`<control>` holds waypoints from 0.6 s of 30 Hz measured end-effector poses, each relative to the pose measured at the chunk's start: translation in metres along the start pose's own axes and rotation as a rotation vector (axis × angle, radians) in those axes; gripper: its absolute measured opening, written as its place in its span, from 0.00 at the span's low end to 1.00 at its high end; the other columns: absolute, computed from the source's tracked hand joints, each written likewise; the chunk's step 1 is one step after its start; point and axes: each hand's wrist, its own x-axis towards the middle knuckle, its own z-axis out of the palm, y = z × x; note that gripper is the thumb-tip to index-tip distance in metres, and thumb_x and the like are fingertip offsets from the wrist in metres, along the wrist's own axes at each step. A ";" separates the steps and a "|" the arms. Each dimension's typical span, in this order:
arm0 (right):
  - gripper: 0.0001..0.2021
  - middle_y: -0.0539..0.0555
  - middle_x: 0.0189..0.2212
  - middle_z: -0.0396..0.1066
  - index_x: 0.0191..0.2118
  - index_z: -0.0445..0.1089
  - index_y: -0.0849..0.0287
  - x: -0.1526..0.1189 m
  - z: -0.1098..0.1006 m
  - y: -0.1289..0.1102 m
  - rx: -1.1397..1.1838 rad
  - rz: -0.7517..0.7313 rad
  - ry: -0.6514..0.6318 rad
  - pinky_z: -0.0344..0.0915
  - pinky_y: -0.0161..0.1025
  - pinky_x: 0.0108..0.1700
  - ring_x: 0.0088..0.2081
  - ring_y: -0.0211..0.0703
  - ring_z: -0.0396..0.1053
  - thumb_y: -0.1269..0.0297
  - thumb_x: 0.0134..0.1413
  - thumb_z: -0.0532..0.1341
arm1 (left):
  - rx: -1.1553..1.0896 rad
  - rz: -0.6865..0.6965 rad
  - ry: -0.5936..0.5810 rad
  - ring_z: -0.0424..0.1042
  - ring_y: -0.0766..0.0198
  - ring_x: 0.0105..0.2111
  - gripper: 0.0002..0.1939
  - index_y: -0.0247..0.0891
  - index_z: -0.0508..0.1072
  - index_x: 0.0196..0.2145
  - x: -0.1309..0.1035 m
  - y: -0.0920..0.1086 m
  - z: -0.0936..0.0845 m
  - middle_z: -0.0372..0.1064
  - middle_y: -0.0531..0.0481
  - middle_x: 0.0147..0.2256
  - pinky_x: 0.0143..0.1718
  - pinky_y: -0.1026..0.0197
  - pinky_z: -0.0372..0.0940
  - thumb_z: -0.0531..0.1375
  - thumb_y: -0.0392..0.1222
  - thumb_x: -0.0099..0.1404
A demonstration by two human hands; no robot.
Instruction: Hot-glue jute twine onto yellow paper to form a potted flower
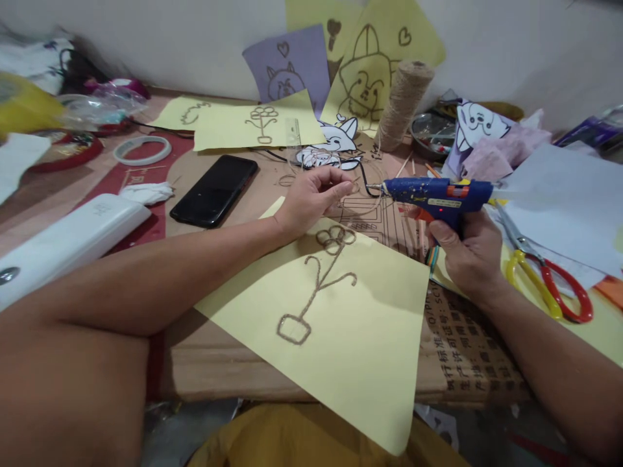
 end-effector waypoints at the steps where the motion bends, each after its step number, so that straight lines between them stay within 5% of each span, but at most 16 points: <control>1: 0.17 0.56 0.40 0.81 0.53 0.75 0.50 0.000 0.000 0.003 -0.002 0.000 -0.007 0.77 0.54 0.39 0.37 0.53 0.78 0.48 0.65 0.66 | 0.016 -0.005 -0.003 0.58 0.73 0.21 0.13 0.36 0.78 0.36 0.000 0.001 0.000 0.70 0.52 0.29 0.21 0.66 0.52 0.72 0.48 0.62; 11: 0.16 0.53 0.41 0.82 0.56 0.73 0.48 -0.001 0.002 -0.001 0.002 0.055 -0.039 0.73 0.48 0.33 0.30 0.45 0.73 0.50 0.68 0.64 | 0.150 -0.028 -0.028 0.57 0.71 0.21 0.16 0.36 0.79 0.34 -0.003 0.007 0.001 0.68 0.53 0.25 0.21 0.65 0.50 0.70 0.54 0.64; 18: 0.15 0.53 0.40 0.82 0.55 0.73 0.50 -0.001 0.002 -0.001 -0.009 0.019 -0.031 0.75 0.49 0.37 0.32 0.47 0.75 0.52 0.67 0.65 | 0.171 -0.016 -0.033 0.55 0.70 0.21 0.17 0.38 0.79 0.33 -0.003 0.005 0.000 0.66 0.54 0.23 0.22 0.64 0.51 0.70 0.56 0.65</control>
